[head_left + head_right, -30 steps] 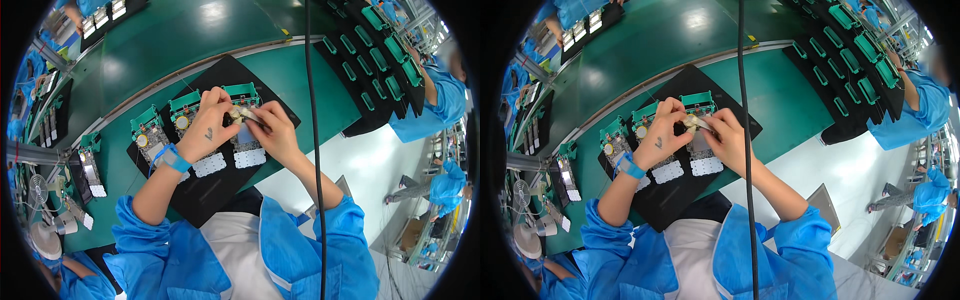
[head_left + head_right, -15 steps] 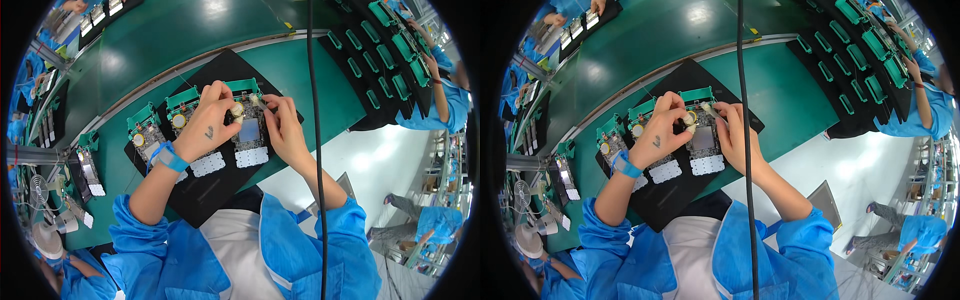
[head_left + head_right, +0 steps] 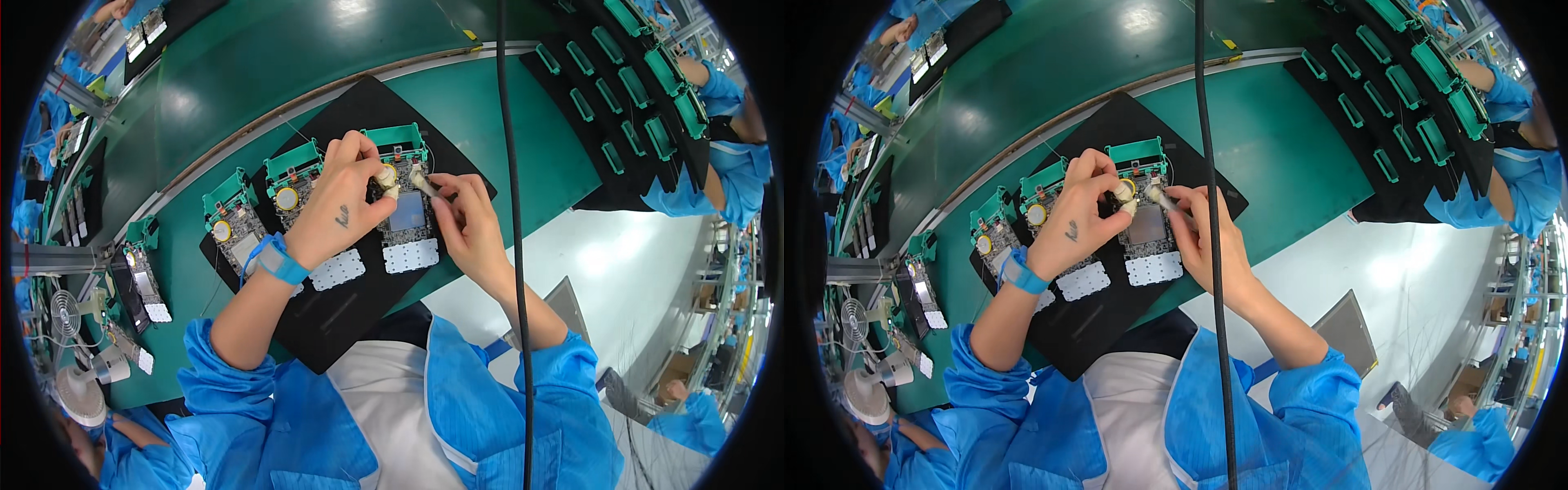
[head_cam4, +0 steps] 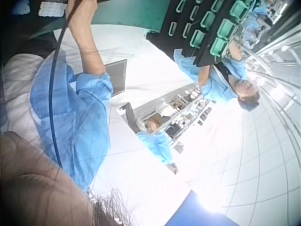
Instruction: The worker is assembling electronic components into a housing and onto a circuit board at a factory workstation.
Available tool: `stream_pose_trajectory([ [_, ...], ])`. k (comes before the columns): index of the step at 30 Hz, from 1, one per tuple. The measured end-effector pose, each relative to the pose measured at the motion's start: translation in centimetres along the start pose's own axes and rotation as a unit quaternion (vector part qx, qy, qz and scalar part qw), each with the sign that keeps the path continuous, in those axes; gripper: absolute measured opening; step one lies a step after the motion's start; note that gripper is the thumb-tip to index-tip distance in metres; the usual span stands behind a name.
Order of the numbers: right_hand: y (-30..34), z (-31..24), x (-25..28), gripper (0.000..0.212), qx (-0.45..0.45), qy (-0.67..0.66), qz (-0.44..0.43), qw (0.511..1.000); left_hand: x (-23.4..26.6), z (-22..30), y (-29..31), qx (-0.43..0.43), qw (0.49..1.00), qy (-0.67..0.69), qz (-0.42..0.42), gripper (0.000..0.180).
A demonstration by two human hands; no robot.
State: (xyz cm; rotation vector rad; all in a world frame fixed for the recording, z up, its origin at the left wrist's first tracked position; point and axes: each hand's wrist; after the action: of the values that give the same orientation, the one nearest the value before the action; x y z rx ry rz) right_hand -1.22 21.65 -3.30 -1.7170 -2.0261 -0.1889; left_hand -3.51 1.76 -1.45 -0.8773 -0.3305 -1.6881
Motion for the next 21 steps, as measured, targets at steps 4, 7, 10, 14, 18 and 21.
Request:
stream_pose_trajectory([
  [4,-1.2,0.8,-0.7,0.023,0.097,0.018,0.006,0.995,0.0,-0.4,0.0,0.002,0.999,0.041,0.006,0.023],
  [7,-2.4,-0.1,-1.1,0.027,0.102,0.051,0.029,0.993,0.2,-0.6,0.1,-0.010,0.996,0.080,0.029,0.022],
  [10,-2.6,0.5,-0.6,0.031,-0.020,0.070,0.057,0.996,0.5,-0.7,0.4,-0.014,0.993,0.108,0.043,0.022],
  [14,-3.0,2.0,-0.5,0.030,-0.130,-0.121,-0.041,0.983,0.3,-1.0,1.0,-0.006,0.989,0.136,0.058,0.024],
  [18,-3.2,0.3,-1.0,0.025,-0.173,-0.265,-0.036,0.948,1.1,0.6,2.1,-0.017,0.992,0.065,0.106,0.025],
  [21,-3.3,1.3,-2.1,0.024,-0.154,-0.279,-0.057,0.946,0.6,-0.6,2.6,0.002,0.995,0.034,0.098,0.026],
])
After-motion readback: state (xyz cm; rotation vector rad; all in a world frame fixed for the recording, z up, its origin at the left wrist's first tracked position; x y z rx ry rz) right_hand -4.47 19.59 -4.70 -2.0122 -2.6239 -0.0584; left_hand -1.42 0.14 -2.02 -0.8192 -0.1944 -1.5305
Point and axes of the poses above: each hand's wrist, its own y-axis away from the middle knuckle, its own x-axis out of the back of the hand, z = x × y, and after that the axes turned 2 degrees about -y, right-handed
